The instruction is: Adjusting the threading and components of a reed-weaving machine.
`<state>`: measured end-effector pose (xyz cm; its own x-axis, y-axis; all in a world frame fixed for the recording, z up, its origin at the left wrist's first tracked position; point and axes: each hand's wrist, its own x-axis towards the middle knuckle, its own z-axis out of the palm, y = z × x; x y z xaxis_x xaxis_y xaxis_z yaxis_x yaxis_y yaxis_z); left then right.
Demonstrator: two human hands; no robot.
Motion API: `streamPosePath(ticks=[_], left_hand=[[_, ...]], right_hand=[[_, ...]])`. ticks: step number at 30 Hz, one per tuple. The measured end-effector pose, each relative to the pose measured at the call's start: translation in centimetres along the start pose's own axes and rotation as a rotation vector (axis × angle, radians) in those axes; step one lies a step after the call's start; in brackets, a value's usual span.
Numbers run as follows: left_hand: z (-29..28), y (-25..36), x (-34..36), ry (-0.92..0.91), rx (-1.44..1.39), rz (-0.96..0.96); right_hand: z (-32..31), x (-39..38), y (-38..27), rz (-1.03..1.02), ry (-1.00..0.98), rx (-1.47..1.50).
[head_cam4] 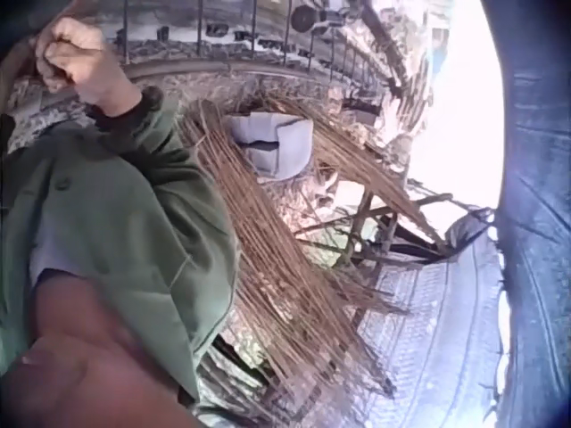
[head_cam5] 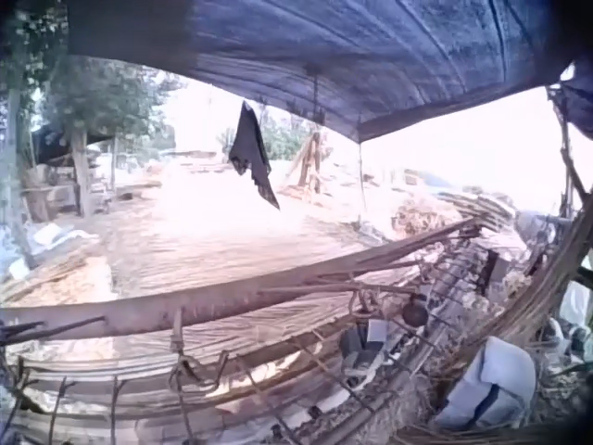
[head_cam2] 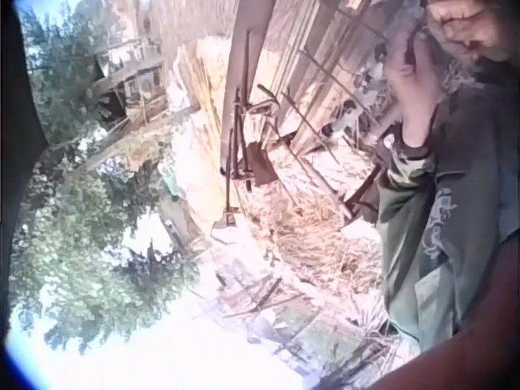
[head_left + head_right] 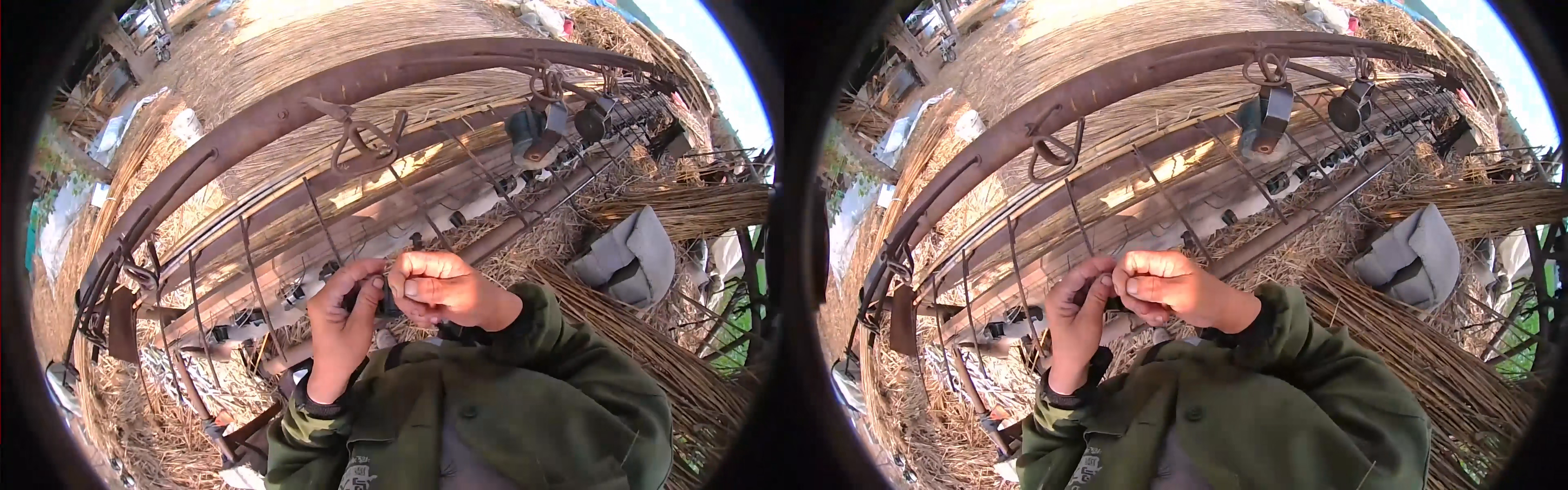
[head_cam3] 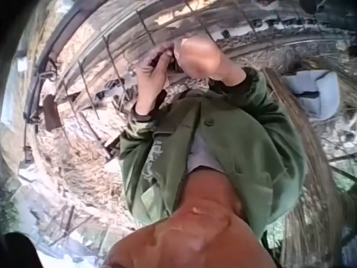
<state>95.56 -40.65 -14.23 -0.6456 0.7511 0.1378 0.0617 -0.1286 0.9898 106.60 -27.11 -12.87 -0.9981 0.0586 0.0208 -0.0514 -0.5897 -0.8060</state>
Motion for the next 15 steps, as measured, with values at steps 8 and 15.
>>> streamPosePath(ticks=[8,15], left_hand=[[2.1,0.3,0.1,0.041,0.049,0.057],[3.8,1.3,2.2,-0.016,0.108,0.114]], right_hand=[[-2.5,-0.4,-1.1,0.051,0.177,-0.179],[-4.5,-0.2,-2.4,0.170,0.224,-0.203]])
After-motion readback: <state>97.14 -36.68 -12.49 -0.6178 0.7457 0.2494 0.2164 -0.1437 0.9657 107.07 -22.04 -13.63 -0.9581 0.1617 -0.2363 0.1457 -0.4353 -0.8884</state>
